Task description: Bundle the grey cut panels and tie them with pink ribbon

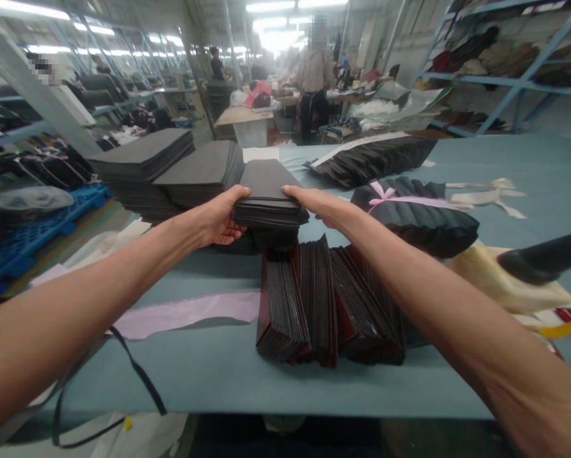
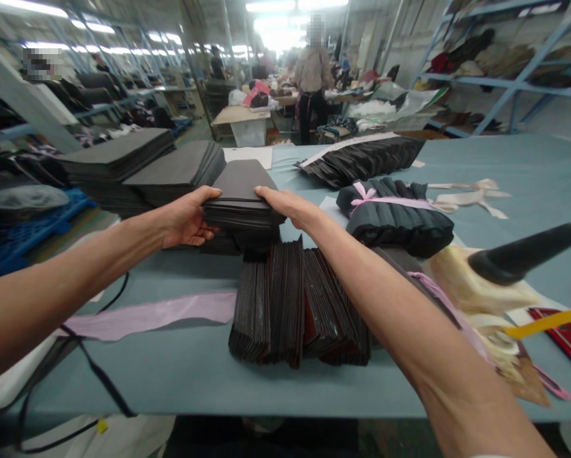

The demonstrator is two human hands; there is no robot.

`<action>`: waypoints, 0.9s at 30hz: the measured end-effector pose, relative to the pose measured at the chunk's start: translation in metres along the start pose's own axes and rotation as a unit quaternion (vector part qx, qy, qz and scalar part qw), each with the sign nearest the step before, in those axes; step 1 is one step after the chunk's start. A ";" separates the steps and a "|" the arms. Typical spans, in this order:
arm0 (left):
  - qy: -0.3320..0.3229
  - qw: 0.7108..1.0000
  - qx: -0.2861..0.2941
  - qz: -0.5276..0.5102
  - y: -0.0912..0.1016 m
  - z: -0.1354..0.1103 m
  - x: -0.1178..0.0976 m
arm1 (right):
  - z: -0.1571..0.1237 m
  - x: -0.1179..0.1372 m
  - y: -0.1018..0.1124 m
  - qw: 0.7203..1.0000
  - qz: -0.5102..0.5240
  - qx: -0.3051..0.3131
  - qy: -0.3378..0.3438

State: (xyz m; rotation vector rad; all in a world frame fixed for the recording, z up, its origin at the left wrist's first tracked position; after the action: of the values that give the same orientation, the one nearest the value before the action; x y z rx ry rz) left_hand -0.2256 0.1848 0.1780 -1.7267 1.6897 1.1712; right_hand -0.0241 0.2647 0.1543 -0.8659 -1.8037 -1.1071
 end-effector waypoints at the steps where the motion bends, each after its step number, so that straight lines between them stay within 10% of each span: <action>1: 0.001 1.000 0.002 -0.002 0.000 -0.001 -0.002 | -0.001 0.000 0.000 1.000 -0.003 -0.009 0.004; 27: -0.081 0.958 0.024 -0.273 -0.032 -0.020 -0.002 | -0.018 0.006 0.008 0.983 0.078 -0.121 0.112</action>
State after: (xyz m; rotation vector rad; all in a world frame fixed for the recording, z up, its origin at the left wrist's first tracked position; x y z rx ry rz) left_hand -0.1899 0.1749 0.1828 -1.8436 1.0354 0.9657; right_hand -0.0148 0.2519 0.1667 -0.9652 -1.4133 -1.2838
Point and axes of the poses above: each hand's wrist, its own z-axis towards the middle knuckle, its own y-axis out of the back of the hand, x = y × z, the point moved 3 cm from there along z, towards the middle knuckle, and after that the axes turned 1 degree about -z, right-handed, at the moved point
